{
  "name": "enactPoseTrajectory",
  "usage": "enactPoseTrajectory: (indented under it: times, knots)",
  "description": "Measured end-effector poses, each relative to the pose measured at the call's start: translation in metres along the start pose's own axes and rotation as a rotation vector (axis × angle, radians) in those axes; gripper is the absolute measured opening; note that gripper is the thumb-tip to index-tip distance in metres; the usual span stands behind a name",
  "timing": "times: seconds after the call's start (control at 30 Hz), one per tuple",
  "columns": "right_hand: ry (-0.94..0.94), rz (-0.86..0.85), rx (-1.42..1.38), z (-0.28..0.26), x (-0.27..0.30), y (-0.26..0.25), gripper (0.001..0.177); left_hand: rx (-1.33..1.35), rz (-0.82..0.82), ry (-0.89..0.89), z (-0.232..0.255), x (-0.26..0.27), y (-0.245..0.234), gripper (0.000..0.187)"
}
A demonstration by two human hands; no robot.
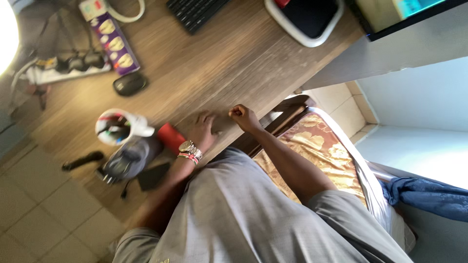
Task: The person sits at a desk next to a bed and gathers personal items. They wipe a pair of eyeglasses with a yellow cloth, place the glasses into a red hard case, put a small bottle into the case, and place items into an open bag on the bed.
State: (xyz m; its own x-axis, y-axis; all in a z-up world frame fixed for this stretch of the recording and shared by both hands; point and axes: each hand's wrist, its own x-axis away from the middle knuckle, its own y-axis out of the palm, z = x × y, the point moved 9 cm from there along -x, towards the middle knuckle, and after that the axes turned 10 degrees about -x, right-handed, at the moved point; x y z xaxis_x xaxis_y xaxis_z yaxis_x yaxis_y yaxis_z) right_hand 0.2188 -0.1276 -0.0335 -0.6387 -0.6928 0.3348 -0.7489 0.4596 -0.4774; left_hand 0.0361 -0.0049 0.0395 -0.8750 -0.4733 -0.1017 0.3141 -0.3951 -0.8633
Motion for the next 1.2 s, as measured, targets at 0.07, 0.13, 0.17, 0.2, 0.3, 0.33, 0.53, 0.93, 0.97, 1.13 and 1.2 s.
enactPoseTrajectory:
  times: [0.07, 0.13, 0.17, 0.2, 0.3, 0.33, 0.53, 0.93, 0.97, 1.13, 1.2]
  knots:
    - [-0.014, 0.057, 0.011, 0.001, -0.021, -0.037, 0.024, -0.037, -0.123, -0.081, -0.003, -0.036, 0.016, 0.086]
    - [-0.049, 0.091, -0.018, 0.003, -0.044, -0.071, 0.023, -0.104, -0.219, -0.128, -0.006, -0.058, 0.028, 0.100]
    - [-0.044, 0.129, -0.052, 0.004, -0.058, -0.089, 0.022, -0.153, -0.247, -0.133, -0.006, -0.068, 0.030, 0.105]
    - [-0.039, 0.168, -0.086, 0.006, -0.071, -0.106, 0.022, -0.201, -0.275, -0.138, -0.005, -0.076, 0.031, 0.111]
    - [-0.044, 0.376, -0.075, 0.005, -0.118, -0.161, 0.022, -0.241, -0.485, -0.194, -0.004, -0.088, 0.049, 0.111]
    - [-0.044, 0.460, -0.053, 0.004, -0.130, -0.178, 0.022, -0.235, -0.495, -0.200, -0.003, -0.089, 0.048, 0.111]
    - [-0.222, 0.879, -0.028, -0.048, -0.206, -0.250, 0.034, -0.218, -0.497, -0.202, -0.007, -0.091, 0.052, 0.117]
    - [0.102, 1.039, 0.091, -0.089, -0.309, -0.276, 0.108, -0.215, -0.564, -0.288, -0.016, -0.091, 0.072, 0.131]
    - [0.162, 1.003, 0.046, -0.083, -0.311, -0.276, 0.111, -0.209, -0.541, -0.283, -0.016, -0.096, 0.072, 0.133]
    - [0.461, 0.892, -0.018, -0.060, -0.319, -0.282, 0.120, -0.088, -0.252, -0.086, 0.006, -0.115, 0.051, 0.145]
    - [0.397, 0.834, -0.073, -0.054, -0.320, -0.279, 0.131, -0.119, -0.248, -0.080, 0.010, -0.108, 0.056, 0.145]
